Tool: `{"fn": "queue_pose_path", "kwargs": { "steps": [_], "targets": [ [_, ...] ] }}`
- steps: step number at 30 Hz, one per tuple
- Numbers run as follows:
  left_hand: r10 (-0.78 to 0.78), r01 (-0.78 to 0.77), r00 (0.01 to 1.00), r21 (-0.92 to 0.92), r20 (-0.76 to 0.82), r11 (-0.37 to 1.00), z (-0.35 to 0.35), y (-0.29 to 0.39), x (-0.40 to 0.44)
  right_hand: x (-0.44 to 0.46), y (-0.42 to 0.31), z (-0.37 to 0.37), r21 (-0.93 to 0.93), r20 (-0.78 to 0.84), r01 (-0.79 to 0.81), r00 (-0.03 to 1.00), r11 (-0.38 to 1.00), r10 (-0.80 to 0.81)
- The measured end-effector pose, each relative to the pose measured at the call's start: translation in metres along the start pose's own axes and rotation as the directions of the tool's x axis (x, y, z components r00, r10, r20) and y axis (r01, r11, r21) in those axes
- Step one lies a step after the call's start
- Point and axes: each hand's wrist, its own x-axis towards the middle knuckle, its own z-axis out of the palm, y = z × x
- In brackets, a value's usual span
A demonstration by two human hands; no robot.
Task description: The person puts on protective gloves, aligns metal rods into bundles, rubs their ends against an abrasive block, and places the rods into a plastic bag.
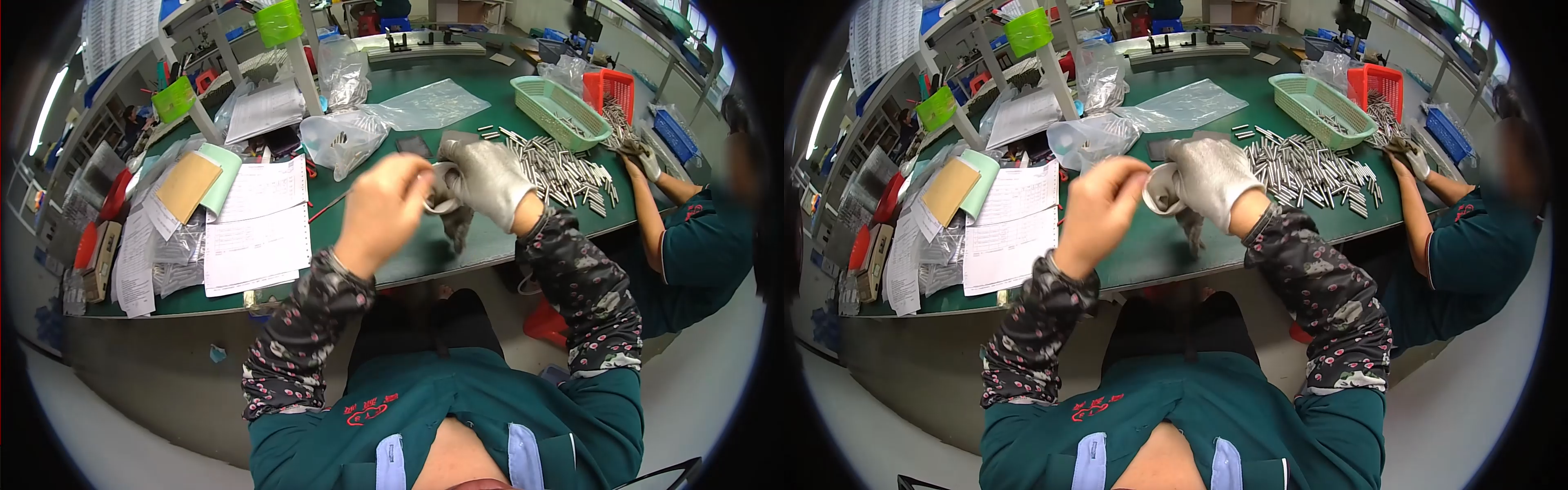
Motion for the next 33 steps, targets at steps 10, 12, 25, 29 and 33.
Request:
{"fn": "queue_pose_path", "kwargs": {
  "steps": [10,12,25,29,33],
  "targets": [
    [-0.244,0.426,0.803,-0.811,0.543,-0.401,0.033,-0.073,-0.047,-0.037,-0.039,0.054,0.011,-0.580,0.354,0.764,0.935,-0.283],
    [-0.591,0.316,0.716,-0.928,0.371,-0.200,0.043,-0.067,-0.044,-0.042,-0.038,0.073,0.077,-0.610,0.374,0.751,0.924,-0.253],
    [-0.439,0.669,0.587,-0.713,0.680,-0.211,0.024,-0.042,-0.015,-0.056,-0.055,0.092,0.202,-0.603,0.514,0.736,0.834,-0.308],
    [-0.219,0.507,0.827,-0.855,0.517,-0.105,0.014,-0.027,-0.019,-0.066,-0.053,0.097,0.187,-0.531,0.480,0.784,0.857,-0.323],
    [-0.167,0.273,0.961,-0.676,0.220,0.685,0.027,-0.038,-0.016,-0.074,-0.067,0.084,0.205,-0.480,0.449,0.820,0.870,-0.311]
  ]
}}
